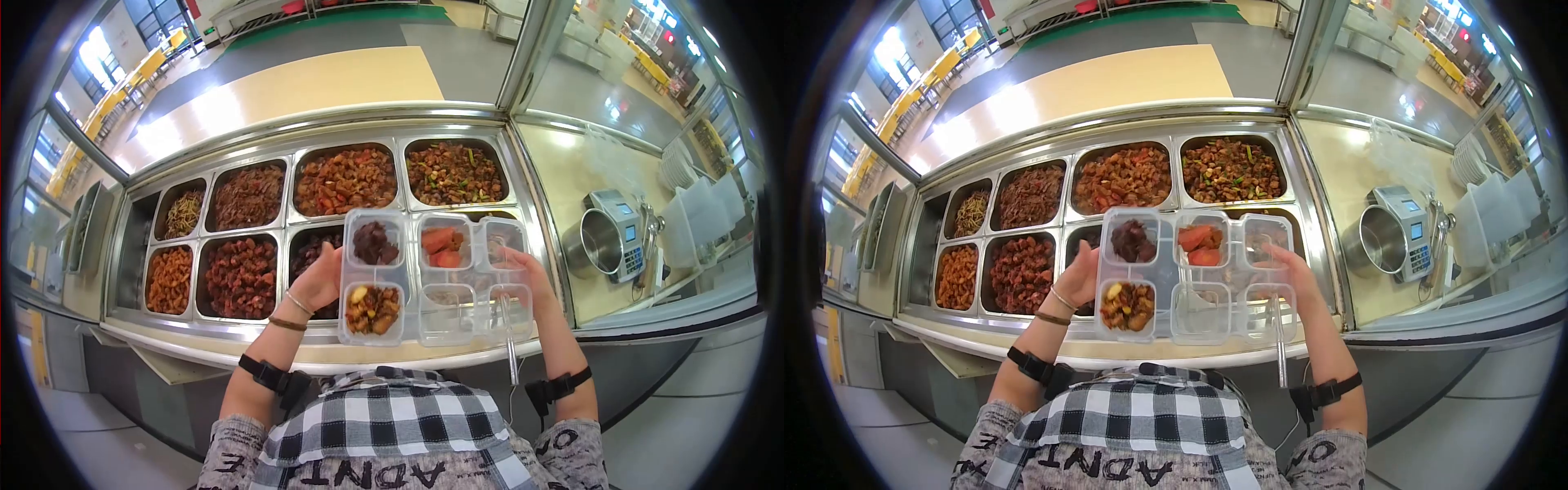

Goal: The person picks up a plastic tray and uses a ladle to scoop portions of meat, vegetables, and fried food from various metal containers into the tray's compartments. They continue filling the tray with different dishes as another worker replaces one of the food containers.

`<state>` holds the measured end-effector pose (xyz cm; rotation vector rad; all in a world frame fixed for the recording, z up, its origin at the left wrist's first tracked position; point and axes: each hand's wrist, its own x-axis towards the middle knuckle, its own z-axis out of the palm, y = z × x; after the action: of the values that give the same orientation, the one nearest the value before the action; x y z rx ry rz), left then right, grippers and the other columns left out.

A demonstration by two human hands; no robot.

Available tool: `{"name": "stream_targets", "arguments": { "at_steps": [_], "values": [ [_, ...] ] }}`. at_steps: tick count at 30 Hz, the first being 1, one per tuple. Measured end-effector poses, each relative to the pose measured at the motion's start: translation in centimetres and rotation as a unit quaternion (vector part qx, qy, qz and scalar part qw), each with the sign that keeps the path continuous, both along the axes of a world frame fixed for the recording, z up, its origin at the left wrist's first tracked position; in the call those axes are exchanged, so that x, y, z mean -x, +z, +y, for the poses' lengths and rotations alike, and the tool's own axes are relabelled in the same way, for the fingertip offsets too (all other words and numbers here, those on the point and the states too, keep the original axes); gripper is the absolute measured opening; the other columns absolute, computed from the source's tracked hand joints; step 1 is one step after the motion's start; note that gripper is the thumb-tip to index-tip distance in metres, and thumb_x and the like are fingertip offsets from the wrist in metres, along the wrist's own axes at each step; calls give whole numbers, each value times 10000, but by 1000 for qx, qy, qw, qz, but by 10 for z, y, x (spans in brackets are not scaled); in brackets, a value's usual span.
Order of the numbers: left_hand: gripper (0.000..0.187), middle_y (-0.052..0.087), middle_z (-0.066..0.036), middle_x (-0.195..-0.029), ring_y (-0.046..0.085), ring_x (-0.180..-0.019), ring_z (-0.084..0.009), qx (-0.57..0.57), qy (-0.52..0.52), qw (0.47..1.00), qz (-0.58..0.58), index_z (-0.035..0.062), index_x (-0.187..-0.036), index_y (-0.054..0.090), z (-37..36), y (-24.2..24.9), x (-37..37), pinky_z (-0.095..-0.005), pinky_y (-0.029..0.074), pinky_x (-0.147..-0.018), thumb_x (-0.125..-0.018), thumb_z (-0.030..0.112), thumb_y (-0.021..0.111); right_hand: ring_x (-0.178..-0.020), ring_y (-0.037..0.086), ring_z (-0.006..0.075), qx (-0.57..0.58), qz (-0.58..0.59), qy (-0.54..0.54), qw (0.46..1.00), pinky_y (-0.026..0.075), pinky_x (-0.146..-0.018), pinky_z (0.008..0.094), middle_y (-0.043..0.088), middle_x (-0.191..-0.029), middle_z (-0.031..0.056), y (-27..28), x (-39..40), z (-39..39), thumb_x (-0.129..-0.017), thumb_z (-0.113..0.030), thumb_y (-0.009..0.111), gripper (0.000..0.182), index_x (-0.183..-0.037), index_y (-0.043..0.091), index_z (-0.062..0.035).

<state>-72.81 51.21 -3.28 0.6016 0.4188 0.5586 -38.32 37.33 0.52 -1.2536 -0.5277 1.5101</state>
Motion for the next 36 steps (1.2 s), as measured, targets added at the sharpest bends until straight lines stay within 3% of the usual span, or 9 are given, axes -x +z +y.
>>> {"name": "stream_targets", "arguments": {
  "at_steps": [5, 11, 13, 16, 22, 24, 25, 27, 36],
  "values": [
    [375, 544, -120, -1102, 558, -968, -240, -4, -23, 997, 79, -5, -1155, 450, -16, 14, -13, -372, 456, -850, -833, 157, 551, -824, 589, 269, 14, -84, 60, 995, 490, -638, 366, 560, -1008, 186, -21, -19, 25, -848, -488, 393, 628, -1243, 359, -1],
    [375, 544, -98, -1098, 546, -986, -225, 91, 96, 991, 29, 31, -1173, 445, -40, 11, -7, -362, 454, -850, -812, 76, 537, -981, 525, 237, -15, -80, -70, 994, 441, -786, 349, 384, -1264, 164, -14, -23, 6, -843, -597, 303, 754, -1327, 224, -24],
    [367, 545, -107, -1101, 541, -995, -237, 122, 131, 984, 14, 29, -1174, 447, -44, -2, 9, -371, 437, -870, -821, 98, 521, -905, 560, 250, 42, -349, -39, 935, 452, -745, 364, 518, -1080, 170, -49, -34, -23, -844, -504, 397, 653, -1272, 332, -14],
    [352, 541, -125, -1105, 534, -992, -274, 173, 211, 962, 25, 32, -1149, 456, -56, 1, 27, -403, 432, -873, -811, 106, 521, -791, 595, 298, 137, -702, 205, 668, 466, -695, 385, 593, -812, 199, -50, -14, -80, -751, -421, 564, 603, -1166, 448, 1],
    [344, 544, -123, -1088, 532, -982, -278, 124, 275, 952, 48, 26, -1125, 464, -62, -5, 33, -409, 427, -875, -790, 87, 508, -632, 581, 283, 188, -689, 240, 658, 477, -596, 376, 575, -735, 136, -68, 12, -115, -739, -305, 601, 477, -1082, 463, -4],
    [343, 545, -122, -1084, 535, -970, -278, 128, 268, 954, 44, 24, -1120, 465, -61, -7, 29, -405, 430, -870, -785, 84, 509, -459, 503, 159, 262, -181, -11, 948, 426, -410, 277, 515, -659, 54, -61, 12, -110, -804, -195, 528, 299, -1041, 456, -27],
    [343, 547, -121, -1080, 538, -959, -277, 132, 264, 955, 41, 21, -1115, 466, -61, -8, 28, -400, 434, -864, -780, 82, 511, -459, 503, 159, 262, -181, -12, 948, 426, -410, 277, 515, -659, 54, -58, 9, -111, -804, -195, 528, 299, -1041, 456, -27],
    [342, 546, -122, -1081, 539, -952, -277, 144, 248, 957, 44, 19, -1110, 466, -58, -16, 26, -397, 436, -858, -776, 78, 509, -407, 374, 44, 151, 210, -134, 957, 292, -337, 178, 422, -628, -6, -53, -1, -116, -839, -91, 449, 214, -1050, 445, -54],
    [249, 575, -103, -968, 557, -893, -258, 134, 246, 958, 66, 26, -1003, 505, -47, -30, -3, -372, 459, -813, -755, 55, 512, -366, 306, 40, 77, 160, -110, 978, 265, -325, 179, 374, -585, -10, 13, 13, -144, -851, -50, 410, 361, -1211, 388, -72]
  ]
}}
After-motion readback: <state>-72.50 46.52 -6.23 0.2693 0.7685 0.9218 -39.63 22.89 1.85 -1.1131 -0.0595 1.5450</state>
